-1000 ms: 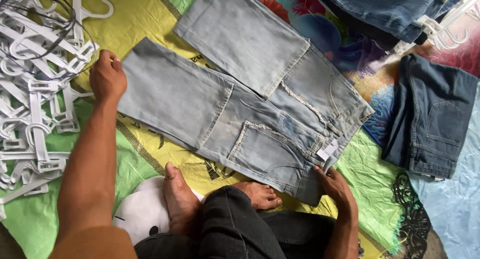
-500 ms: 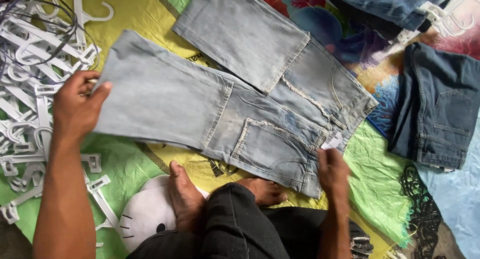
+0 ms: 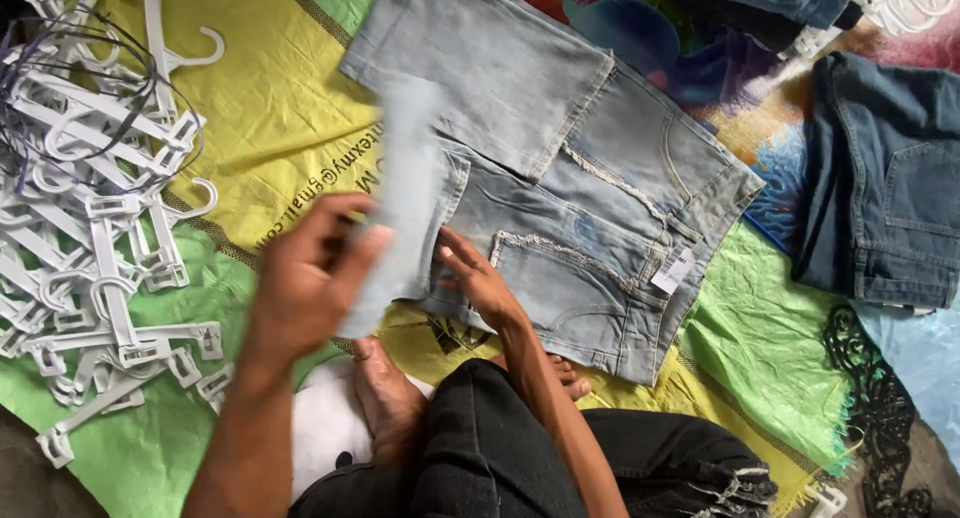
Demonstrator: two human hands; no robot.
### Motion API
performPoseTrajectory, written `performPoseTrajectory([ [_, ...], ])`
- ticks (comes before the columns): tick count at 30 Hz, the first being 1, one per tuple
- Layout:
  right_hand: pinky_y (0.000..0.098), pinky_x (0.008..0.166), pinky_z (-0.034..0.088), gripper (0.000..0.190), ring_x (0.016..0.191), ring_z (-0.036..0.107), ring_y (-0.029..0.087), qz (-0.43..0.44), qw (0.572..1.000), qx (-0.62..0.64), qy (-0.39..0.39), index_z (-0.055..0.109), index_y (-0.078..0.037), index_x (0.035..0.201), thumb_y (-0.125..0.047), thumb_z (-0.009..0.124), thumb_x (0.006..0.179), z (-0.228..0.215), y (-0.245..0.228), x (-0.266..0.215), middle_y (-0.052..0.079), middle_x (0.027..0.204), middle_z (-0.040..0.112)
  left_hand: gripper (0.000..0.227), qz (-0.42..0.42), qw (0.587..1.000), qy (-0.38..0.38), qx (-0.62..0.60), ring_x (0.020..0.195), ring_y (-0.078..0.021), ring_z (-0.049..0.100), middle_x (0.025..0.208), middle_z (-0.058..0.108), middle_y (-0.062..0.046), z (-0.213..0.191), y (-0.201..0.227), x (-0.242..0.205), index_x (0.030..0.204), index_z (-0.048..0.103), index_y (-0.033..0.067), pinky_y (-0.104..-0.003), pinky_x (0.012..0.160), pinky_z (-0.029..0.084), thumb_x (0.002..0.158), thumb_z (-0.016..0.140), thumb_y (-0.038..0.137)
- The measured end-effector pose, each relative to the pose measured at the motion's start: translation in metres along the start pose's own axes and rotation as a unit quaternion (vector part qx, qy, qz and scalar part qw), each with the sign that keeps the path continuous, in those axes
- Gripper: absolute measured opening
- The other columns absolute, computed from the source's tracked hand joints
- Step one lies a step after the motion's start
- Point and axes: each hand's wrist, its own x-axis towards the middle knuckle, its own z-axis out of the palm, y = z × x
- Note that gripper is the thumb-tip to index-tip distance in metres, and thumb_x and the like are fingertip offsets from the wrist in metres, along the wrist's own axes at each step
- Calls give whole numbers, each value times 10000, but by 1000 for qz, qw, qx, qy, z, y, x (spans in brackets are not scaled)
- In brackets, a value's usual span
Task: The person folds a pair of light grey jeans on a green tarp, then places them on a white hanger and sets them aside. They then unfold a pair of dark blue jeans, smooth them out, and begin buttoning the waist.
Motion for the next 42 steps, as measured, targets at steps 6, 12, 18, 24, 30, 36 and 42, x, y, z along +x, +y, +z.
performPoseTrajectory([
  [6, 617, 1236, 597, 747, 1593, 626, 399, 4, 991, 103, 81, 540, -154, 1837, -438, 773, 1186, -7, -25, -5, 163, 1851, 561, 332, 91, 990, -104, -24, 938, -352, 943, 1063, 938, -195, 83, 20, -10, 1429, 843, 166, -533, 802, 777, 1100, 846, 210],
  [12, 704, 1419, 346, 884, 1766, 441, 316, -44, 908, 365, 200, 410, -319, 1903, -616, 755, 1145, -104, -56, -97, 37, 1982, 376, 365, 174, 964, -200, 5, 1114, -496, 888, 1309, 885, -253, 181, 9, -29, 1560, 710, 139, -620, 906, 729, 1225, 670, 278],
  [18, 713, 1395, 379, 982, 1774, 444, 411, -1, 941, -3, 339, 329, -199, 1955, -475, 845, 1166, -227, -36, -103, 194, 1977, 394, 573, 267, 898, -347, -47, 1201, -678, 787, 1370, 773, -404, 281, -88, -45, 1671, 609, -40, -745, 1013, 687, 1164, 729, 198],
  [24, 652, 996, 699, 442, 1294, 818, 316, -76, 941, -5, 330, 719, -293, 1707, -357, 745, 1271, -267, 9, -79, 89, 1526, 828, 391, 248, 952, -147, 106, 1117, -517, 789, 1289, 760, -312, 248, -226, 0, 1503, 768, 50, -605, 1105, 625, 1206, 569, 209],
  [30, 596, 998, 703, 476, 1185, 837, 304, -73, 925, 3, 372, 746, -254, 1668, -438, 810, 1233, -208, -52, -89, 108, 1353, 843, 582, 36, 980, -21, 196, 1335, -495, 746, 1482, 681, -319, 157, -180, 34, 1717, 608, 14, -628, 1087, 646, 1265, 609, 381],
  [36, 629, 992, 609, 609, 1113, 831, 413, 37, 846, -325, 422, 873, -155, 1389, -727, 841, 1182, -235, -11, -110, 182, 1135, 880, 666, 11, 968, -45, 246, 1094, -546, 853, 1297, 771, -289, 182, -244, 33, 1675, 602, 66, -641, 869, 704, 1304, 486, 607],
  [42, 774, 1083, 566, 729, 1298, 774, 655, 162, 796, -463, 354, 801, -38, 1288, -739, 617, 1212, -220, 29, -123, 389, 1219, 857, 479, -28, 948, -90, 305, 955, -497, 902, 964, 880, -237, 180, -243, 33, 1484, 618, 274, -662, 819, 705, 1247, 487, 668],
])
